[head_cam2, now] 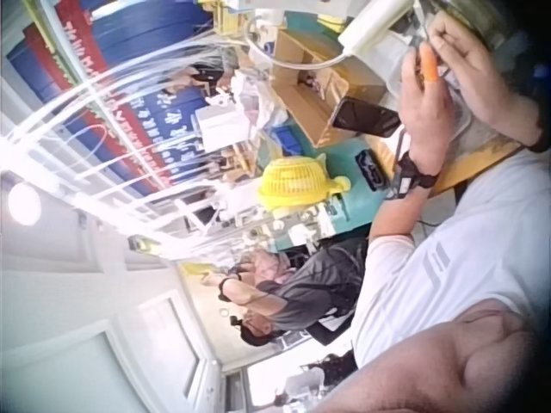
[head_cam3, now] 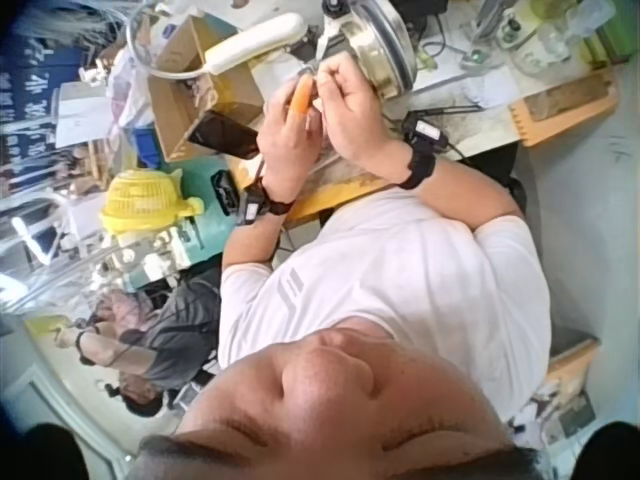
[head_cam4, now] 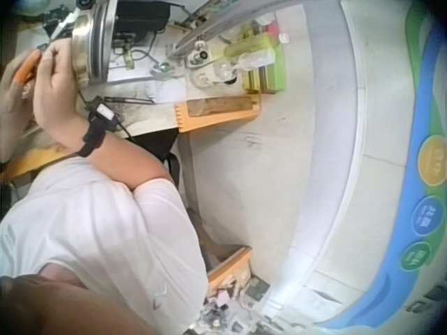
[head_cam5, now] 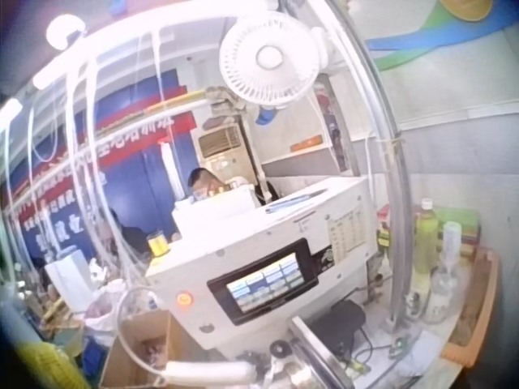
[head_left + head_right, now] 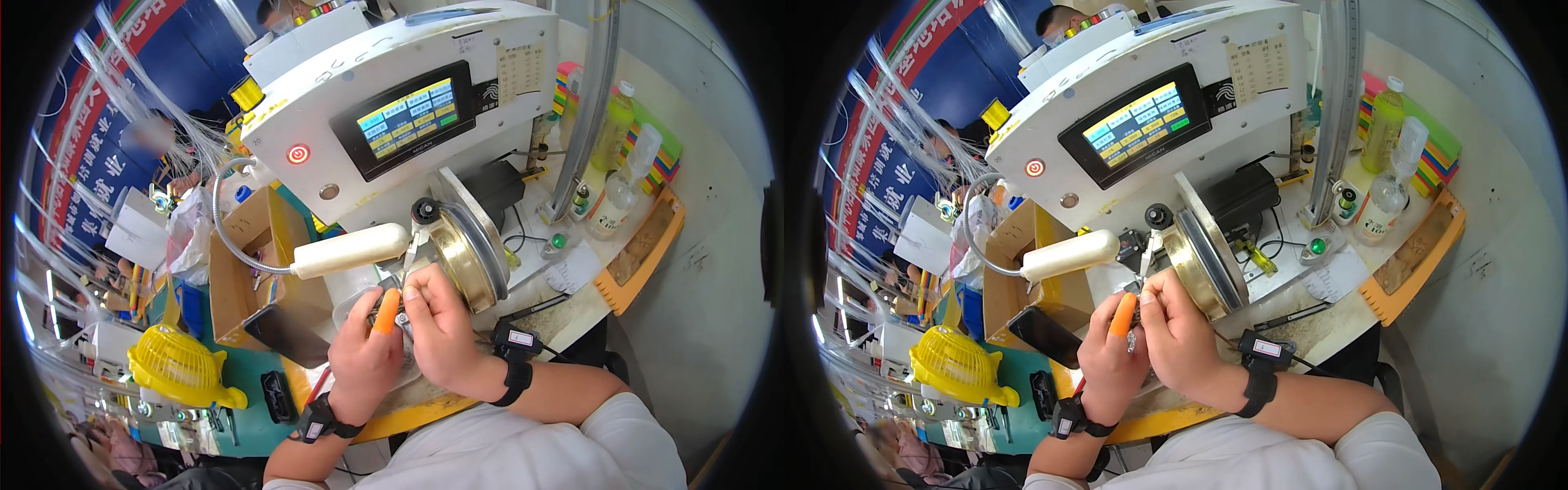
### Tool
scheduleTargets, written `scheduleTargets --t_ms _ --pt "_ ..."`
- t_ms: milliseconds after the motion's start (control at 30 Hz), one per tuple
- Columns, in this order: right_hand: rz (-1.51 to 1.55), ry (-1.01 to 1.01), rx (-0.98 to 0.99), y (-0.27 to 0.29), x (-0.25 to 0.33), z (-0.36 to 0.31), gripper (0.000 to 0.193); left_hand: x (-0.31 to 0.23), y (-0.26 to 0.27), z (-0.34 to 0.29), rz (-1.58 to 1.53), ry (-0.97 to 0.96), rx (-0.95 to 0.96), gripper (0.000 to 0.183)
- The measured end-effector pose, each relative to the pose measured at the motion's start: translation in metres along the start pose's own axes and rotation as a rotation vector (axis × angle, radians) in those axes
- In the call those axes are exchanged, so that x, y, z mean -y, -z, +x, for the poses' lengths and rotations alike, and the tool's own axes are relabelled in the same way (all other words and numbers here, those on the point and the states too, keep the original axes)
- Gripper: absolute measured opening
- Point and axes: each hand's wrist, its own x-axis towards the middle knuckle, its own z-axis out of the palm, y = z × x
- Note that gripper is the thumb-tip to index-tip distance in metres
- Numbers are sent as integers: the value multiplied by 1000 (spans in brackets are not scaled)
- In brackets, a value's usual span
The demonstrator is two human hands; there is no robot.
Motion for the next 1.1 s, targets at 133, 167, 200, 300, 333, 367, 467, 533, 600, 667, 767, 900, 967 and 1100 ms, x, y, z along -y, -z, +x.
scheduleTargets --t_ms 133,167,200,300,333,367,467,533,600,667,767,900,967,1100 --pt "-114 -68 18 0 8 1 10 0 11 2 21 10 103 45" --pt "-114 -58 13 0 7 1 10 1 10 1 20 12 104 45" --pt "-113 -46 8 -1 5 1 10 2 8 0 44 -12 88 47" --pt "-144 -23 -31 -2 -1 -1 10 -6 -2 -4 67 -9 20 50" --pt "-142 -14 -33 -3 -5 0 10 -10 -9 -4 59 16 -31 51" --pt "-151 8 -56 -4 -9 1 9 -10 -14 -6 113 9 -41 53" --pt "-139 5 -69 -5 -6 -2 9 -8 -7 -2 57 58 4 52" --pt "-118 -24 -61 -4 -2 -2 8 -8 1 0 35 76 33 52" --pt "-165 -43 -49 -3 4 -3 9 -8 6 1 43 92 129 52" --pt "-176 -63 -30 -3 16 -3 8 -1 10 3 52 16 122 53" --pt "-164 -78 -8 -1 13 -2 9 3 20 10 95 -67 165 53" --pt "-210 -23 -60 -2 0 -2 9 4 2 2 22 -46 61 53" --pt "-216 -45 -62 -3 -7 -3 9 -4 -9 -4 41 0 20 54" --pt "-104 -90 -71 0 -1 -27 14 -14 -2 0 -6 113 45 61"
